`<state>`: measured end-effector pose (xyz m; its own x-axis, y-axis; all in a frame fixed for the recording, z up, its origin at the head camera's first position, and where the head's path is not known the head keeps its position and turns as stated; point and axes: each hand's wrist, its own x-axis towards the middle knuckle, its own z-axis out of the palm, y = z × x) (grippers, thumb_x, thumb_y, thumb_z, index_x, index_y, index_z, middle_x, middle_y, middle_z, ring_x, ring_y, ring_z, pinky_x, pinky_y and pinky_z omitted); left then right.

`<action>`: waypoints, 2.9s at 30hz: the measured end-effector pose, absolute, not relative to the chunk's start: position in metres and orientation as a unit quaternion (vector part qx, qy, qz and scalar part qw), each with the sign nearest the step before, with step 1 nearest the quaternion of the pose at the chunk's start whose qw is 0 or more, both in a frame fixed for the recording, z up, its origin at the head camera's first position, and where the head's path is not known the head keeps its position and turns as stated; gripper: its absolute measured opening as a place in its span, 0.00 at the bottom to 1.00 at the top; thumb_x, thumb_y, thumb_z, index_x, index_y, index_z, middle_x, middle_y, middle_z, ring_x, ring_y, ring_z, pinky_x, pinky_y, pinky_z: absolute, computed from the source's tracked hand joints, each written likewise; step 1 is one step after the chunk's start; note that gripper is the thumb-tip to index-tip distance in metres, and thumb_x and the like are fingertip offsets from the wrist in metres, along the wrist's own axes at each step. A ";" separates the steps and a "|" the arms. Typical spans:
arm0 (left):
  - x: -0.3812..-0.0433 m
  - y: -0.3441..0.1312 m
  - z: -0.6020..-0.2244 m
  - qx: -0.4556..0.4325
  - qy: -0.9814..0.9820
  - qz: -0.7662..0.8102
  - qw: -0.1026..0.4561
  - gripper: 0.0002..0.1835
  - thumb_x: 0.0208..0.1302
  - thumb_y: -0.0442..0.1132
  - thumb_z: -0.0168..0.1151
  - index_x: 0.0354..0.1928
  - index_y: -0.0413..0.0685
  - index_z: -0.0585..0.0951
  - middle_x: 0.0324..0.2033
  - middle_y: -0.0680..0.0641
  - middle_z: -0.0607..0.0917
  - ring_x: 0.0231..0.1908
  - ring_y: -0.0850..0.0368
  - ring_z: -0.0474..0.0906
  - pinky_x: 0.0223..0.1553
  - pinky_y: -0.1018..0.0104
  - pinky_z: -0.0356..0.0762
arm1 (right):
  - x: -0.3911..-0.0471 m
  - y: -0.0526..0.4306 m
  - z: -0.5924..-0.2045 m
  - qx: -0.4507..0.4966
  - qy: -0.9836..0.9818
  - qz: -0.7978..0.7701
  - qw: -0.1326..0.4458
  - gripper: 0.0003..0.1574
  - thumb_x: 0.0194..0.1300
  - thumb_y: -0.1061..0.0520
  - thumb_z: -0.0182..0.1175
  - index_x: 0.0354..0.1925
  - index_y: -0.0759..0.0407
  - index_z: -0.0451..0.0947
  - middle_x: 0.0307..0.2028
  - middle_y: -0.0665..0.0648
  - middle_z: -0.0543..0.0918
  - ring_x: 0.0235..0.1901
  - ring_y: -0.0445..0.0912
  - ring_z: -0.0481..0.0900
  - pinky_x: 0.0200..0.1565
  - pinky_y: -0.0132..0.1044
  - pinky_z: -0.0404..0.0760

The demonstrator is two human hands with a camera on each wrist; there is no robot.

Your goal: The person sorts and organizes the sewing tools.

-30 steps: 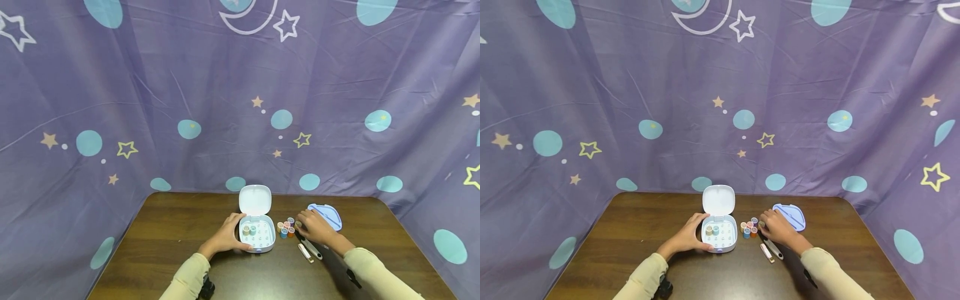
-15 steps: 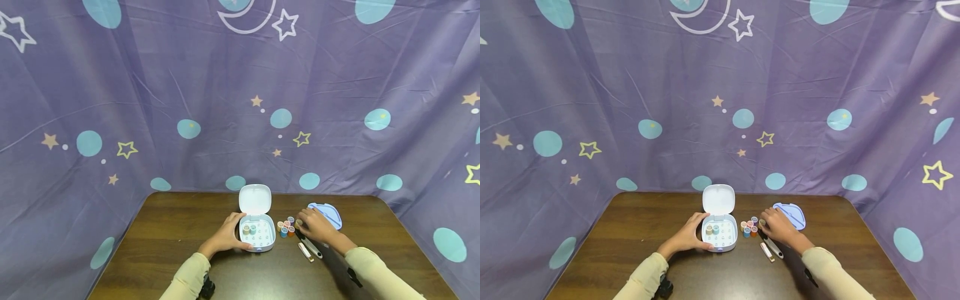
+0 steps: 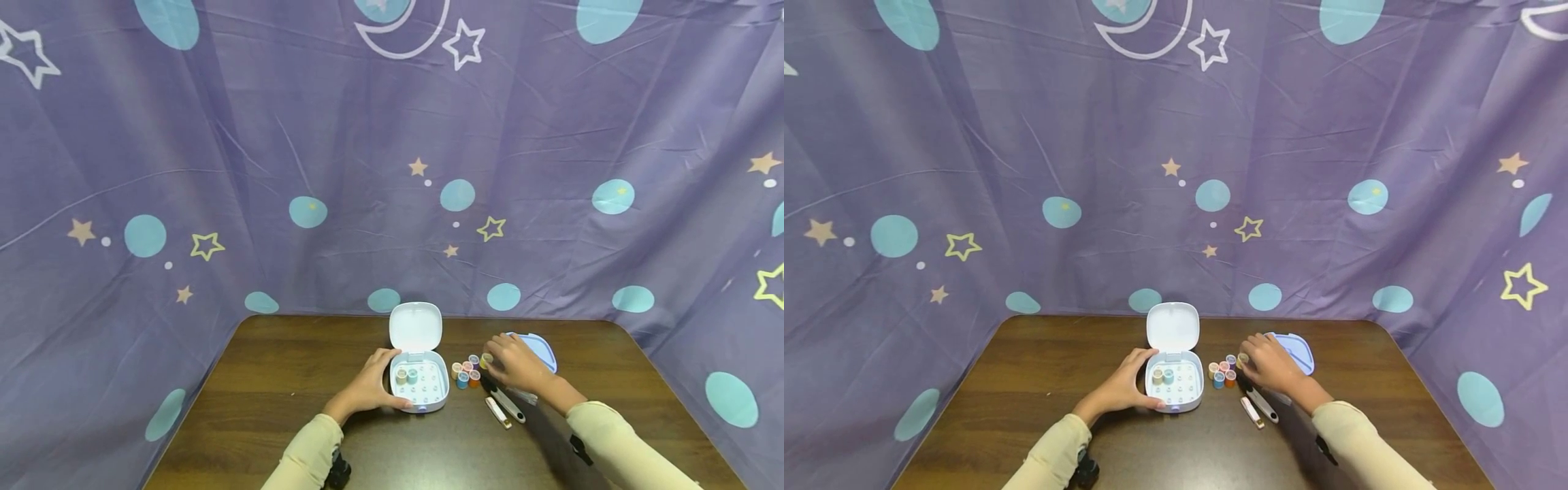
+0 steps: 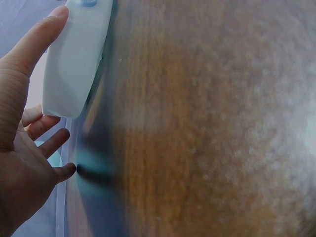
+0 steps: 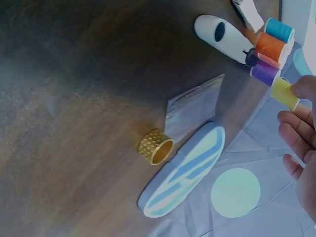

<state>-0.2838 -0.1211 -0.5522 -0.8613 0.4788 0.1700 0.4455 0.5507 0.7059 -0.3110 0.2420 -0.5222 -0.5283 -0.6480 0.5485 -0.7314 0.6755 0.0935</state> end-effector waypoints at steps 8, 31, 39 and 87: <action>-0.283 -0.121 -0.553 0.262 0.878 0.400 0.024 0.61 0.41 0.55 0.86 0.75 0.41 0.64 0.65 0.39 0.71 0.66 0.46 0.66 0.67 0.40 0.67 | -0.310 0.239 -0.513 0.397 -0.869 0.074 0.286 0.13 0.49 0.58 0.74 0.31 0.55 0.79 0.27 0.48 0.78 0.30 0.44 0.74 0.37 0.40 0.71; -0.284 -0.121 -0.552 0.260 0.879 0.399 0.025 0.60 0.41 0.55 0.86 0.74 0.41 0.64 0.65 0.39 0.71 0.66 0.46 0.66 0.68 0.41 0.67 | -0.314 0.200 -0.485 0.422 -0.860 0.102 0.268 0.11 0.54 0.57 0.74 0.33 0.55 0.81 0.28 0.49 0.80 0.31 0.43 0.74 0.36 0.38 0.71; -0.284 -0.121 -0.550 0.262 0.880 0.396 0.022 0.60 0.41 0.54 0.86 0.74 0.40 0.65 0.64 0.39 0.71 0.65 0.46 0.67 0.67 0.41 0.68 | -0.316 0.175 -0.479 0.437 -0.856 0.108 0.252 0.11 0.56 0.55 0.74 0.34 0.54 0.81 0.29 0.48 0.79 0.32 0.43 0.74 0.39 0.39 0.72; -0.283 -0.122 -0.552 0.256 0.877 0.405 0.030 0.60 0.43 0.57 0.84 0.75 0.41 0.63 0.64 0.42 0.70 0.66 0.46 0.66 0.67 0.41 0.68 | -0.316 0.119 -0.493 0.466 -0.875 -0.001 0.132 0.12 0.58 0.48 0.74 0.37 0.51 0.84 0.34 0.47 0.83 0.37 0.43 0.80 0.44 0.41 0.75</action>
